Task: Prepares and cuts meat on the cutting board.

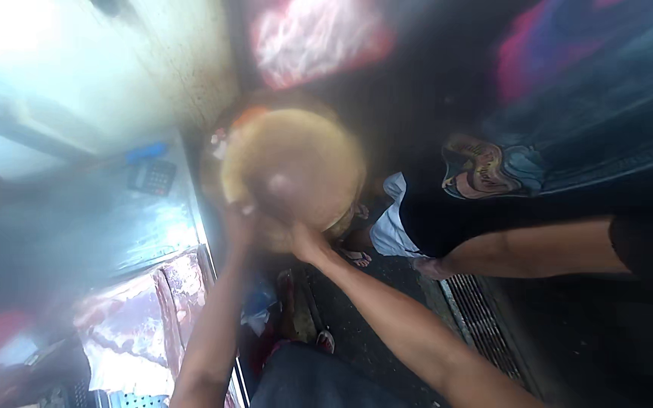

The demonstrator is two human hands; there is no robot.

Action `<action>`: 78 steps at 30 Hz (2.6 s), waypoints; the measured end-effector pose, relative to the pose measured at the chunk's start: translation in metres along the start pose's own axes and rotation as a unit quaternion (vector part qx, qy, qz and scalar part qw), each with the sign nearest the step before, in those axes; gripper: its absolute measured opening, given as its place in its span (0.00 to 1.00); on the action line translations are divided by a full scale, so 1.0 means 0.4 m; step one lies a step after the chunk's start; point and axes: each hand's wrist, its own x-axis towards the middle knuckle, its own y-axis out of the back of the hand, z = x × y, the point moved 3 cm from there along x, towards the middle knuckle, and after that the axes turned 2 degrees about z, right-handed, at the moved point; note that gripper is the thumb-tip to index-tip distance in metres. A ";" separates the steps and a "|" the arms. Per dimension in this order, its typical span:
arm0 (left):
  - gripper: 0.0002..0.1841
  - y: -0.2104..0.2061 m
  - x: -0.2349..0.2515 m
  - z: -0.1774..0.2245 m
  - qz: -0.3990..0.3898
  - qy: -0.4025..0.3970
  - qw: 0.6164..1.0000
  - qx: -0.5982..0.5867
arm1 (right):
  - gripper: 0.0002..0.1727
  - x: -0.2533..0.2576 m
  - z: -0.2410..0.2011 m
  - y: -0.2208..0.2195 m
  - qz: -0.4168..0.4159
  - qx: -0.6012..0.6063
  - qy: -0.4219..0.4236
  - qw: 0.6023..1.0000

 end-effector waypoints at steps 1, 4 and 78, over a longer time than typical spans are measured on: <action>0.22 -0.003 -0.014 0.005 0.002 0.002 1.000 -0.015 | 0.25 0.000 0.014 0.015 -0.004 0.012 -0.010 1.000; 0.20 -0.003 0.001 0.020 -0.010 -0.029 1.000 0.006 | 0.24 0.018 0.024 0.092 0.027 0.055 -0.021 0.998; 0.28 0.113 -2.485 -1.125 0.420 0.695 0.573 -0.112 | 0.11 -0.930 0.274 -0.384 -0.081 0.049 0.234 0.968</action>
